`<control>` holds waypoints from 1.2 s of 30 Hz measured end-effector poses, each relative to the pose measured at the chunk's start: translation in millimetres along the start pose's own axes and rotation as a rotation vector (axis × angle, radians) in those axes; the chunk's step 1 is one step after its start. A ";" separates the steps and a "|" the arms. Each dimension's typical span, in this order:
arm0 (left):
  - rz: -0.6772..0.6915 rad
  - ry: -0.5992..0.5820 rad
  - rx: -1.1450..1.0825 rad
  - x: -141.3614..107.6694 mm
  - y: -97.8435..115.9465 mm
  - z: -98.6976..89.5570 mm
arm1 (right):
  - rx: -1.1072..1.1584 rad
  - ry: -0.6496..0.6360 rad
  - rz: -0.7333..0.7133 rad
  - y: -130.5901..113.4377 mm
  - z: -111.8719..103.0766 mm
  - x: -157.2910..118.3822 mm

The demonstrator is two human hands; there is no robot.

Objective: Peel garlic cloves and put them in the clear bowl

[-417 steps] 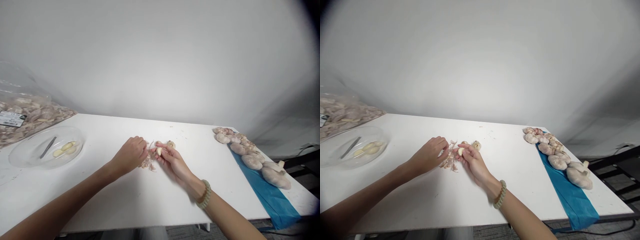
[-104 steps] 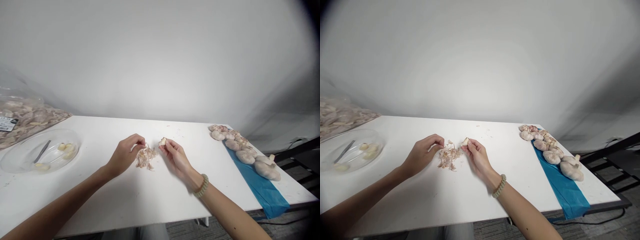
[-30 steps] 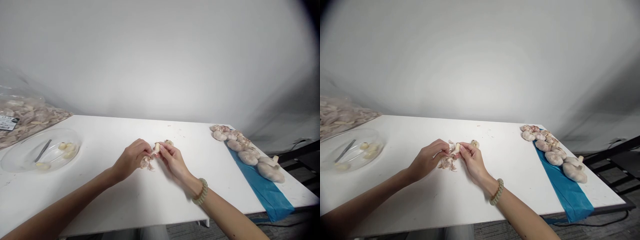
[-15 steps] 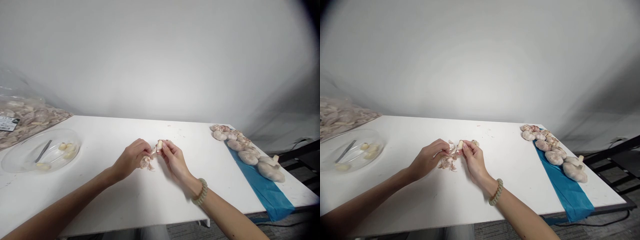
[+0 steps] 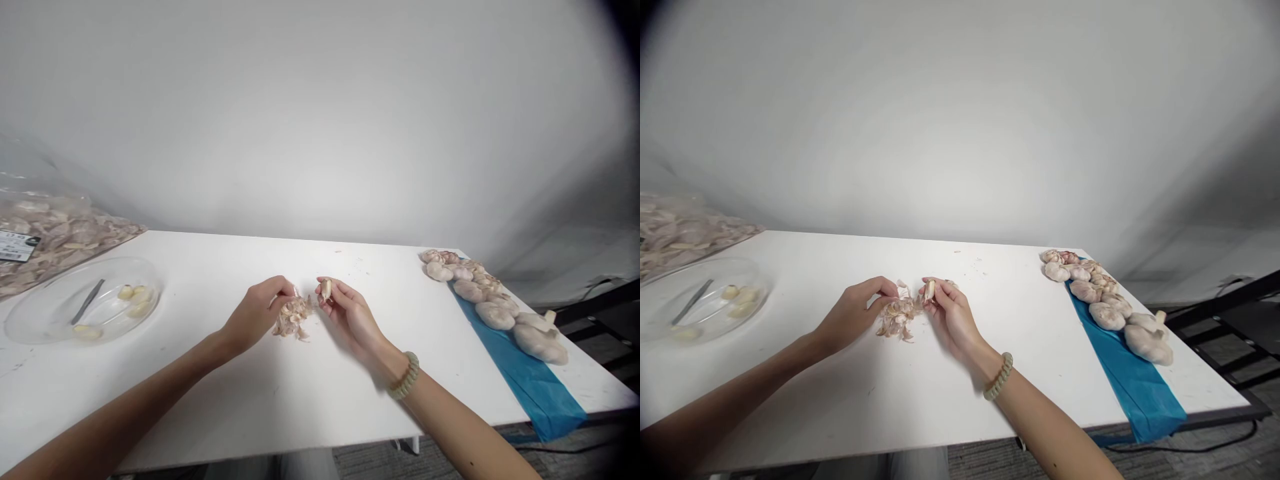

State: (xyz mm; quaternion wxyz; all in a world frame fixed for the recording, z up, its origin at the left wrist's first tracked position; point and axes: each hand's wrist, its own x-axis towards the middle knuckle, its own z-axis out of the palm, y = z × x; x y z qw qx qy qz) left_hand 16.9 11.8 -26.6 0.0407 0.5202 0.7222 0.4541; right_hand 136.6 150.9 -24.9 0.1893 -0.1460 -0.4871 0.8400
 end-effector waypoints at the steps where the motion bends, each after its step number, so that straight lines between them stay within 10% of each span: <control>1: -0.011 -0.006 0.001 0.0 -0.9 0.2 | 0.003 -0.017 0.014 -0.2 1.0 -0.9; 11: 0.014 -0.094 0.047 0.6 -6.8 2.1 | 0.104 -0.190 0.140 7.7 2.5 0.5; 23: 0.326 0.127 -0.006 -2.2 5.1 1.5 | 0.197 -0.273 0.244 14.1 4.7 -1.3; 36: 0.149 0.094 -0.061 -2.1 10.0 -1.2 | 0.124 -0.259 0.209 14.8 8.8 -3.6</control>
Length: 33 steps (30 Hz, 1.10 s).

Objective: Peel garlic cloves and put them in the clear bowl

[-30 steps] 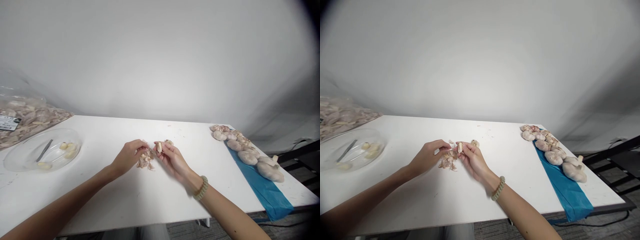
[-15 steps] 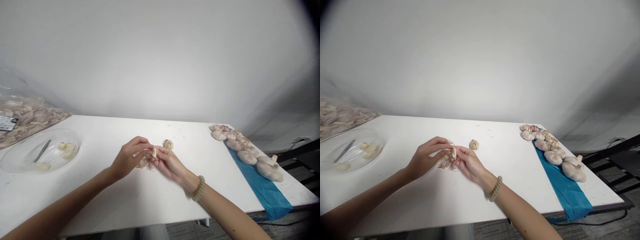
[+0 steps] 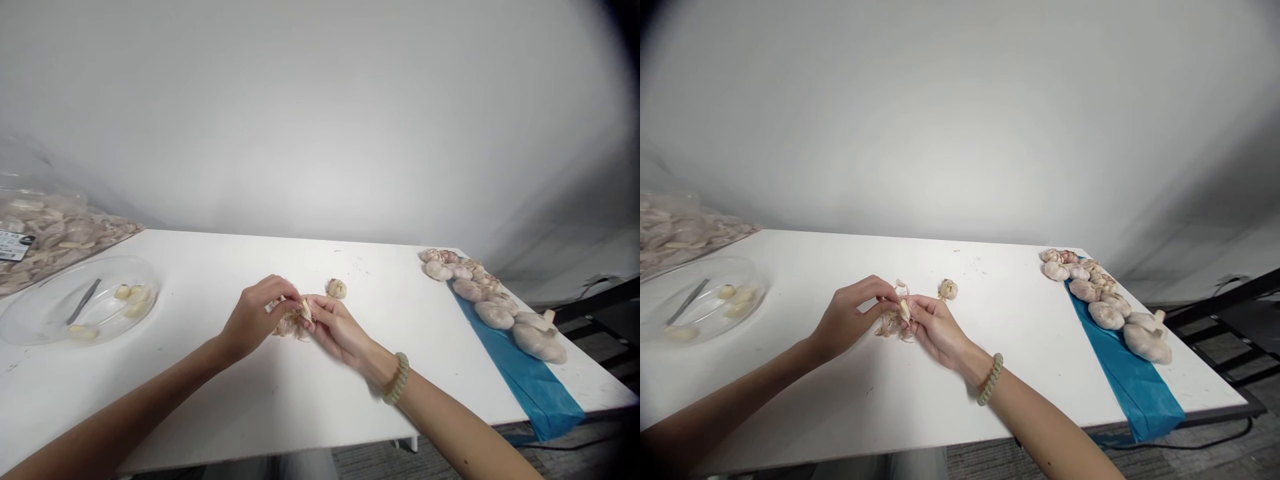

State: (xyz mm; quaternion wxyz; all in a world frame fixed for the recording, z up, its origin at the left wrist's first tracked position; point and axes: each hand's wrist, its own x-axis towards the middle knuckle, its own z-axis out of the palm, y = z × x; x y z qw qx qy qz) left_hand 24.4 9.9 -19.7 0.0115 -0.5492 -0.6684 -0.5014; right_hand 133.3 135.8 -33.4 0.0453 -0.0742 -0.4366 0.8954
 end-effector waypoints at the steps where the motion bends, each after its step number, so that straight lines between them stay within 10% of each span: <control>1: -0.019 -0.003 -0.004 -0.3 0.3 -0.1 | -0.001 0.004 0.001 0.4 0.2 0.1; 33: -0.142 -0.171 -0.026 4.3 3.1 -3.8 | -0.056 0.027 0.022 0.5 0.9 -0.9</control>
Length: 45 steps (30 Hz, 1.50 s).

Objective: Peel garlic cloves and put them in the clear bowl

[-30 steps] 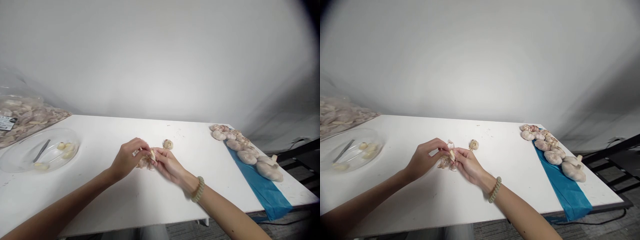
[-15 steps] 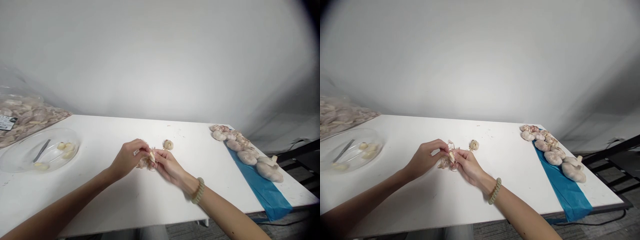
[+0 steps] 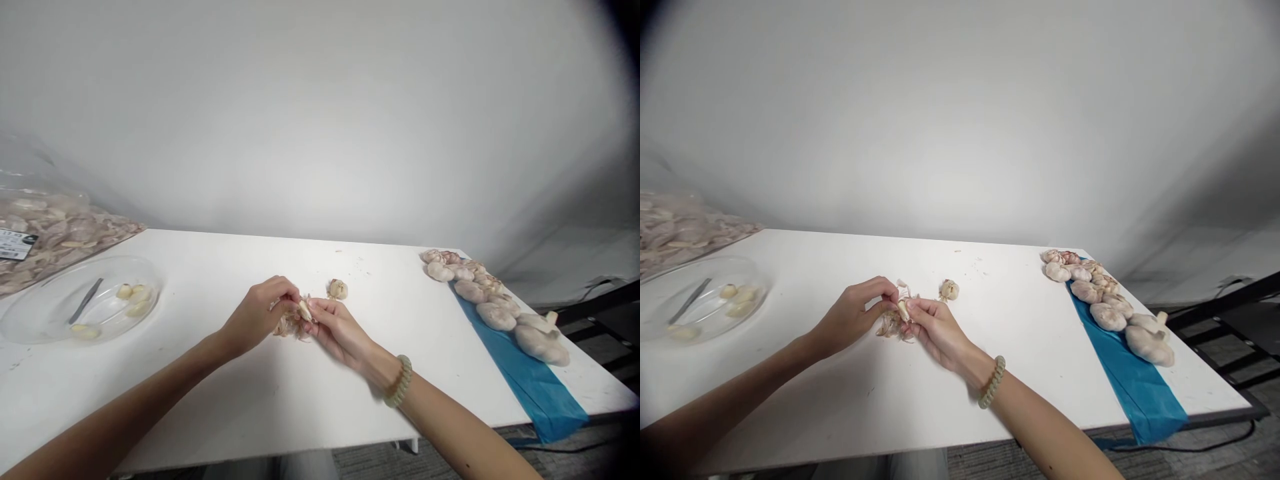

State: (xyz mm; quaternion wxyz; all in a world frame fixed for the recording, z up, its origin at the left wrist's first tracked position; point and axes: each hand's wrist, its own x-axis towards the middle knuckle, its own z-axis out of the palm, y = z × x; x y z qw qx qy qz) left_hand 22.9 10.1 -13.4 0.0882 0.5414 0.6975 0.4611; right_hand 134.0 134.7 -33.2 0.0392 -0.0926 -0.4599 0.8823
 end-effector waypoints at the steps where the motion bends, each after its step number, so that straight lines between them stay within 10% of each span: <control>1: 0.012 0.003 0.009 -0.1 -0.3 -0.1 | -0.006 0.000 -0.006 -0.8 0.8 -0.3; 23: 0.177 -0.049 0.116 -2.2 0.9 2.2 | -0.031 0.138 -0.193 -10.3 3.1 0.5; 45: 0.056 -0.023 0.116 -0.4 0.2 -1.1 | 0.057 0.286 -0.279 -15.6 -5.1 3.1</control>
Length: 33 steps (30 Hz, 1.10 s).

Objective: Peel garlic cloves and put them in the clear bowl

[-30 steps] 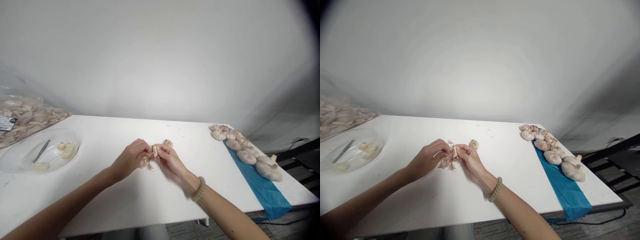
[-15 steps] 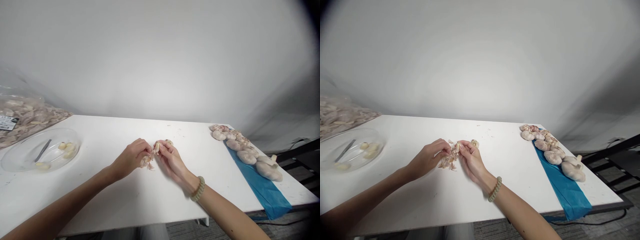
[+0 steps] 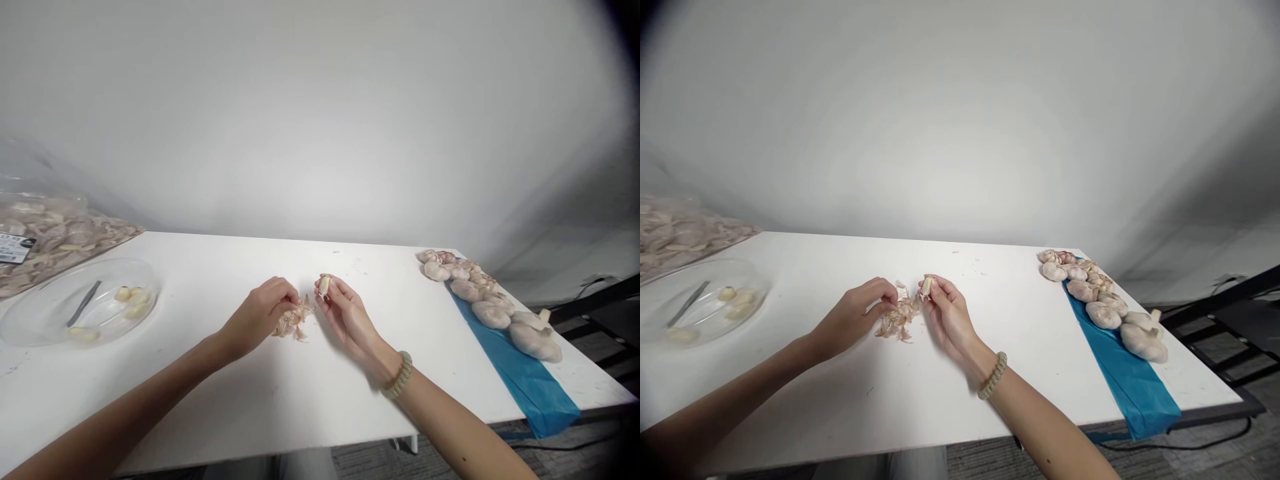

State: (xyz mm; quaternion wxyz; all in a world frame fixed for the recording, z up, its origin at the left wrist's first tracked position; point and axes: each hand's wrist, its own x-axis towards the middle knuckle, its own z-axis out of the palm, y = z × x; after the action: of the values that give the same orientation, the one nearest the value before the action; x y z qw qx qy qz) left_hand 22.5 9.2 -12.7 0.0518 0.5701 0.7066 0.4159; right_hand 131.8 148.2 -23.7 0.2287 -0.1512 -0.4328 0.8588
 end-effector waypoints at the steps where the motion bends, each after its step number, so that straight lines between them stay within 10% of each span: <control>1: -0.018 0.008 -0.001 0.0 -0.5 -0.1 | 0.007 -0.003 0.025 0.7 -0.3 -0.1; 17: 0.042 0.042 0.223 -1.0 -19.9 6.4 | 0.029 -0.170 0.166 3.3 5.1 -4.5; 23: 0.065 0.194 0.039 0.1 -8.0 1.4 | 0.003 -0.229 0.235 6.9 2.0 -6.1; 33: 0.011 0.106 -0.209 0.6 -4.4 -6.4 | 0.020 -0.353 0.317 5.0 2.4 -10.3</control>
State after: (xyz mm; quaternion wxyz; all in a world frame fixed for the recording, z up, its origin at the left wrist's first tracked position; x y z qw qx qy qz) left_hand 15.5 6.3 -11.2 0.0712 0.5425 0.6582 0.5172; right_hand 138.1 138.5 -25.6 0.0132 -0.0623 -0.4285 0.9013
